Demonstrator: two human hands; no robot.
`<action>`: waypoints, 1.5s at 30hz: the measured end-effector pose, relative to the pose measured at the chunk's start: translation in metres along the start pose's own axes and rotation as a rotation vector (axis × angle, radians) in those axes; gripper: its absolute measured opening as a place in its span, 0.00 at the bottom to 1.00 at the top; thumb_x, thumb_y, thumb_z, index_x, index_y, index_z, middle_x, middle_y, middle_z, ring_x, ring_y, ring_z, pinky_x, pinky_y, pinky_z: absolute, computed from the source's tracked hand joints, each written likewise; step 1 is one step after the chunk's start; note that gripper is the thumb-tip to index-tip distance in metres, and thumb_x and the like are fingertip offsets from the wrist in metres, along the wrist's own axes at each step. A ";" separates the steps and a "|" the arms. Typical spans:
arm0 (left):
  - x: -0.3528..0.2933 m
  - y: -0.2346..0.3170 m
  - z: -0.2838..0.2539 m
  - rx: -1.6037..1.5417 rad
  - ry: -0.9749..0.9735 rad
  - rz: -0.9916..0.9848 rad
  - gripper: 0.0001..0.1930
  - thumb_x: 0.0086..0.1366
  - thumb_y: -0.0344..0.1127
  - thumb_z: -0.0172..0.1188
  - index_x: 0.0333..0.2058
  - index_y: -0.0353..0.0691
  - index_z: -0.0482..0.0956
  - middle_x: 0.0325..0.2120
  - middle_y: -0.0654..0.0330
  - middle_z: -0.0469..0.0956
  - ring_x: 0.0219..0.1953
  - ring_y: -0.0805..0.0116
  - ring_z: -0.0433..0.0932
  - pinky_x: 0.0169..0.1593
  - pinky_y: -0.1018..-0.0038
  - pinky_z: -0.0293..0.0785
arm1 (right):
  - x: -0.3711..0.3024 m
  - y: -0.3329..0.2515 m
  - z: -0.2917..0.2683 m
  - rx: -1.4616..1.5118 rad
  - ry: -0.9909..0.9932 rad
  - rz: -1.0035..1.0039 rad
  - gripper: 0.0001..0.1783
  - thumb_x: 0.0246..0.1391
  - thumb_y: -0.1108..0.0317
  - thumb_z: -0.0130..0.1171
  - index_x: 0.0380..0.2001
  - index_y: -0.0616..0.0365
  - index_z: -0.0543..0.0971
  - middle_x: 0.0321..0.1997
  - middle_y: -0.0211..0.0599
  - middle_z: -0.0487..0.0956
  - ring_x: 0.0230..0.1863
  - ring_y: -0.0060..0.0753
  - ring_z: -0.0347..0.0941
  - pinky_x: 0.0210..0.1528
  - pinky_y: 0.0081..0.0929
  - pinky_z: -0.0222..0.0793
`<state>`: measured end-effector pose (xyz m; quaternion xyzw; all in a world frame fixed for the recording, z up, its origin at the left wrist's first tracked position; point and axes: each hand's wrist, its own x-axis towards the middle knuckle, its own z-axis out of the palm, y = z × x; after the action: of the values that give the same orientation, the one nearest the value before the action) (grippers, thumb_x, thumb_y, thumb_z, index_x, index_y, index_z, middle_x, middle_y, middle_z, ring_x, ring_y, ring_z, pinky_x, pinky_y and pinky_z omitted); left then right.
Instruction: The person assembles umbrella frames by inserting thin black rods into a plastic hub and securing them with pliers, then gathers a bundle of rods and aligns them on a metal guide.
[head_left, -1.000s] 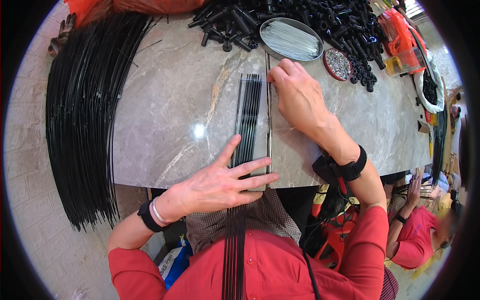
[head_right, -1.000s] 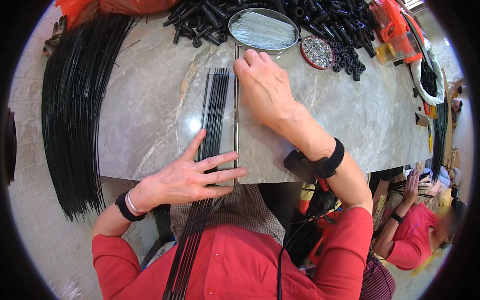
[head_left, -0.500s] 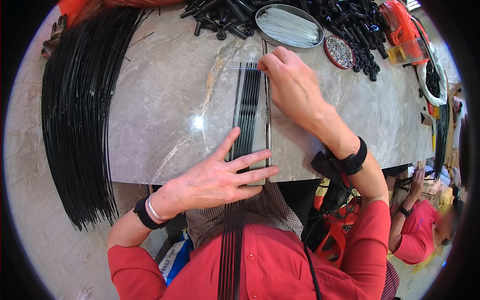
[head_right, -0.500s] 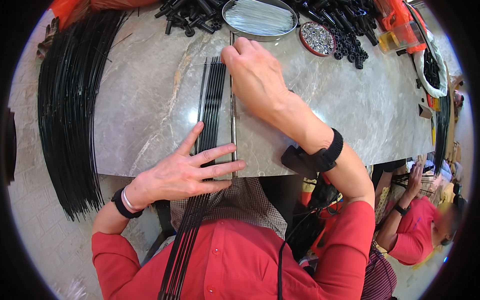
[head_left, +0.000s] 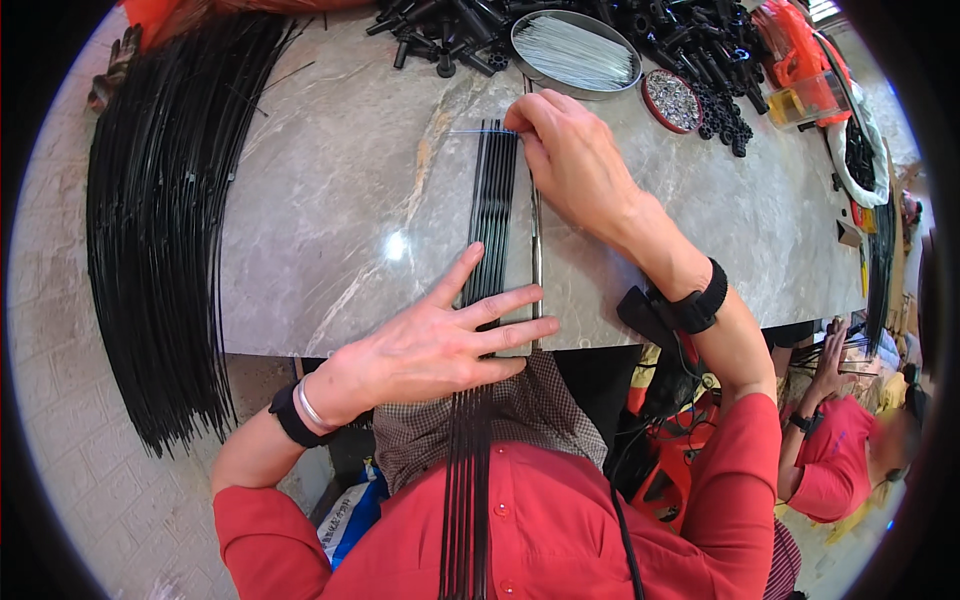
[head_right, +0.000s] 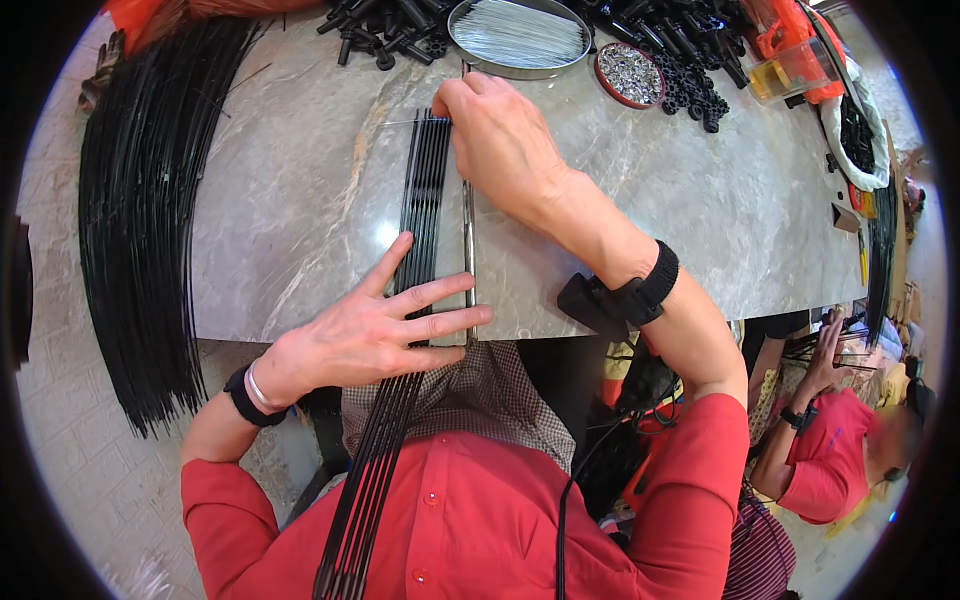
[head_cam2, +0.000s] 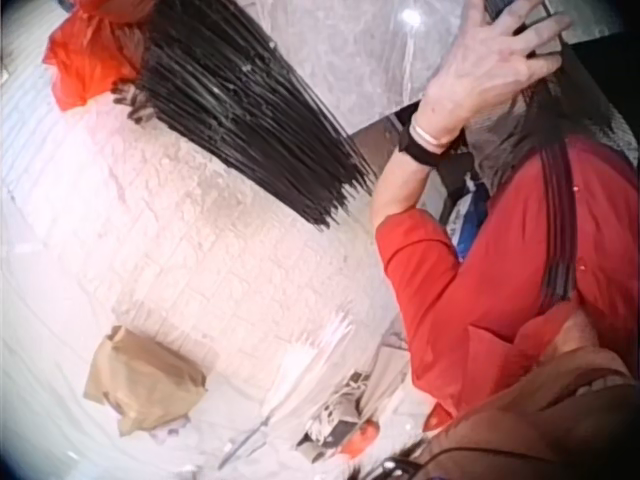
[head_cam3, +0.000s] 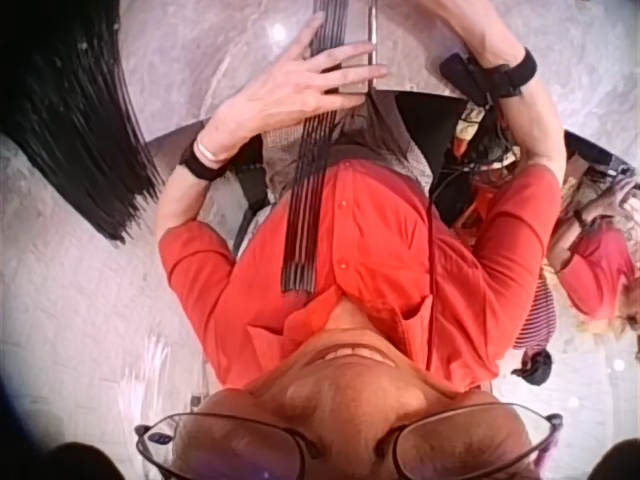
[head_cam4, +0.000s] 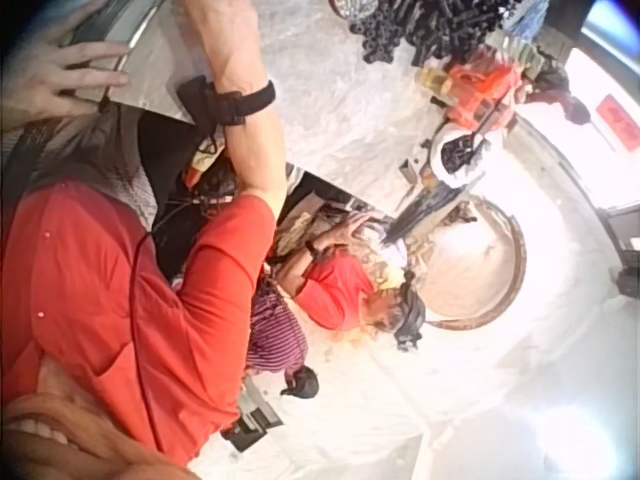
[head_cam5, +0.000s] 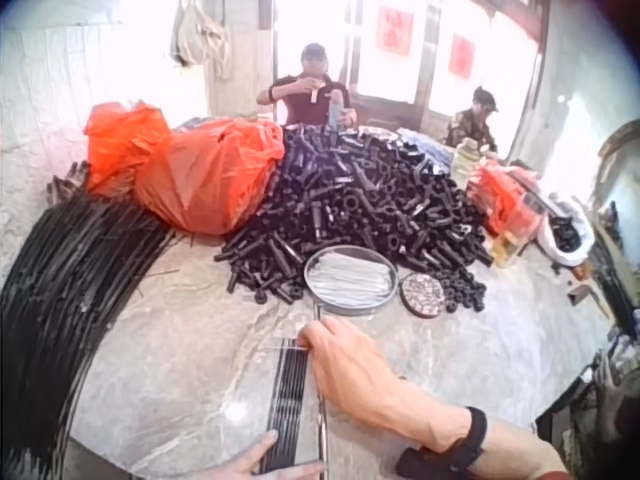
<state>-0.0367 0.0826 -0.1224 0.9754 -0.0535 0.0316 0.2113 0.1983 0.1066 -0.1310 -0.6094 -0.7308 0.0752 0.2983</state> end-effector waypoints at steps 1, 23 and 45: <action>0.000 0.001 -0.001 0.005 0.001 -0.001 0.14 0.52 0.39 0.58 0.39 0.59 0.82 0.63 0.73 0.62 0.69 0.66 0.54 0.67 0.34 0.39 | 0.000 0.000 0.001 -0.003 0.006 0.002 0.08 0.51 0.77 0.51 0.36 0.62 0.75 0.36 0.45 0.76 0.41 0.51 0.72 0.44 0.40 0.68; -0.003 0.000 0.001 0.001 0.054 0.068 0.21 0.48 0.36 0.65 0.45 0.56 0.80 0.65 0.69 0.60 0.68 0.62 0.55 0.70 0.49 0.46 | -0.051 -0.059 -0.002 -0.360 -0.045 -0.178 0.16 0.42 0.70 0.58 0.38 0.58 0.75 0.43 0.36 0.76 0.46 0.38 0.71 0.47 0.36 0.64; 0.000 0.001 0.001 0.140 -0.007 0.099 0.20 0.53 0.38 0.60 0.47 0.59 0.78 0.66 0.68 0.58 0.69 0.63 0.53 0.70 0.51 0.47 | 0.037 0.056 -0.057 -0.399 -0.118 0.142 0.11 0.51 0.71 0.57 0.39 0.57 0.80 0.39 0.41 0.78 0.41 0.49 0.76 0.43 0.40 0.72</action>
<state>-0.0366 0.0812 -0.1233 0.9841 -0.0998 0.0422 0.1407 0.2729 0.1406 -0.0989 -0.7009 -0.7026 -0.0144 0.1222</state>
